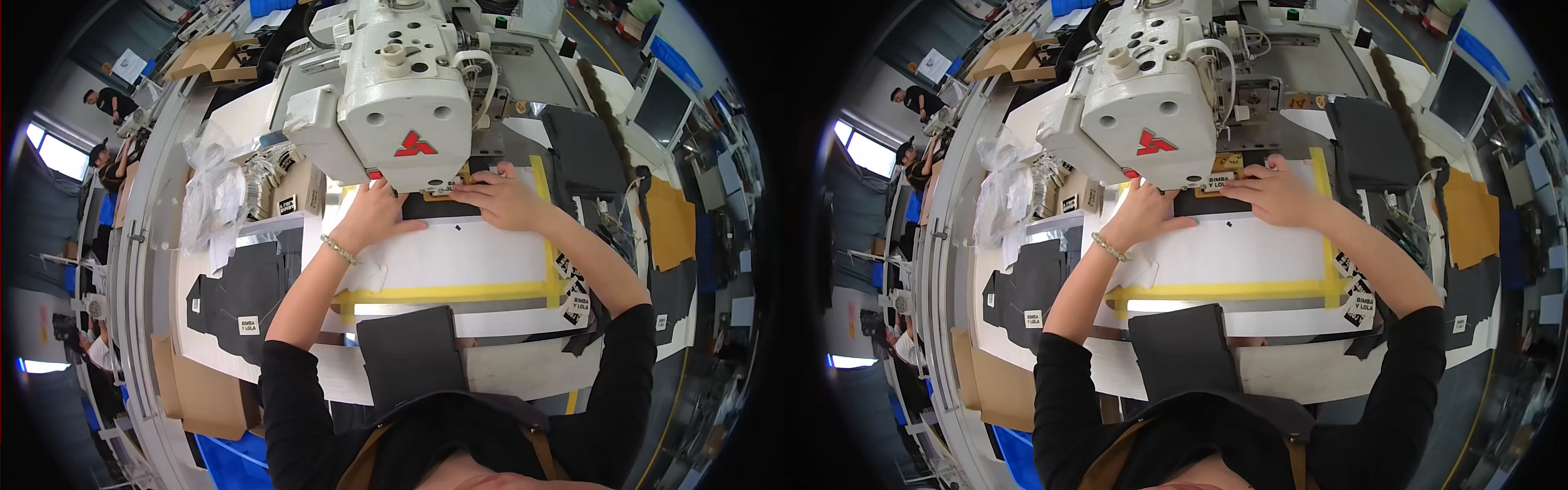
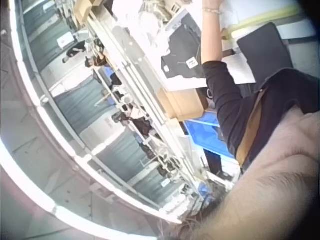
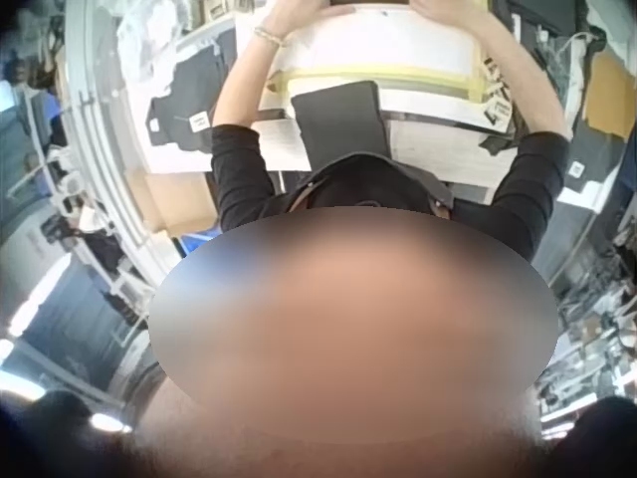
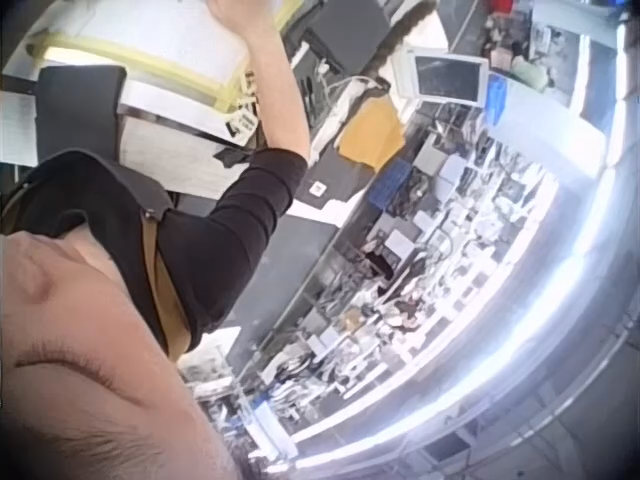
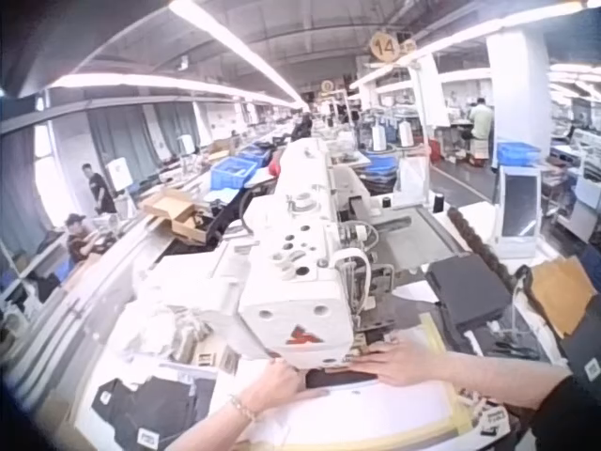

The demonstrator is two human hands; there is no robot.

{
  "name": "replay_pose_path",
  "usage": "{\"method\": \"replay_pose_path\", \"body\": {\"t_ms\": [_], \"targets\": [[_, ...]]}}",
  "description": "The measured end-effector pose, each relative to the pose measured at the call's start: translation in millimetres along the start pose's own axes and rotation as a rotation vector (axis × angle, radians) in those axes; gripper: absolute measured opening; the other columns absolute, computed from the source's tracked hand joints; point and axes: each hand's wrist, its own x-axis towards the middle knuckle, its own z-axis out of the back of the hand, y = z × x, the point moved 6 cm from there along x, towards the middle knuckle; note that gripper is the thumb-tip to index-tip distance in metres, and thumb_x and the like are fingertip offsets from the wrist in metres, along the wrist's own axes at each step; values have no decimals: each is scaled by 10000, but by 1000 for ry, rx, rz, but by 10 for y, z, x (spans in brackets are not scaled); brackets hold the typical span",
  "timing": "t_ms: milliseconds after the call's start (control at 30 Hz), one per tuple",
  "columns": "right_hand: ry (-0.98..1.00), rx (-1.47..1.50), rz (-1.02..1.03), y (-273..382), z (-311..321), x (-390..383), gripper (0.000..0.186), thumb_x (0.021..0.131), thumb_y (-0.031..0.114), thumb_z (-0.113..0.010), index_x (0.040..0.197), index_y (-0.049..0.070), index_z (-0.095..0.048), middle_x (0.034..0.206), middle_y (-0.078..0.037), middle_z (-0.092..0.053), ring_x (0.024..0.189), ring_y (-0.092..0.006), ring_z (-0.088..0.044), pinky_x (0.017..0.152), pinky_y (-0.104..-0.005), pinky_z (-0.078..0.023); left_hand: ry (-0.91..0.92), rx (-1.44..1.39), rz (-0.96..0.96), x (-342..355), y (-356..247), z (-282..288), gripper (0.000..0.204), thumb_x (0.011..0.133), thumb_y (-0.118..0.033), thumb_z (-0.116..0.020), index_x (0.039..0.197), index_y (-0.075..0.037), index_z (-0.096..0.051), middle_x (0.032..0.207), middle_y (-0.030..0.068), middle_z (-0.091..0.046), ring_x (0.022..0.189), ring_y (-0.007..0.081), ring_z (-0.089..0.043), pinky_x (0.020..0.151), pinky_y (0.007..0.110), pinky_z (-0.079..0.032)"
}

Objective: Sewing brand labels onto pieces of leather using an industrial sewing machine.

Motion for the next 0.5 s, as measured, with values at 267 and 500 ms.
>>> {"method": "replay_pose_path", "body": {"t_ms": [267,500], "targets": [[53,193,-16,174,-34,44,389,790,82,-574,1177,126,-582,1325,25,-599,1115,-202,-523,954,-430,-309,-12,-140,-112,-144,-56,108,540,875,-480,-626,1253,-95,-618,1158,48,-615,1101,208,-539,1014,406,-353],[60,245,-28,282,-120,134,348,791,76,-569,1138,101,-550,1293,-10,-595,1158,-246,-505,942,-423,-311,81,-238,-154,-48,-90,90,450,871,-381,-638,1262,-162,-601,1273,-9,-615,1133,220,-532,1025,452,-306]]}}
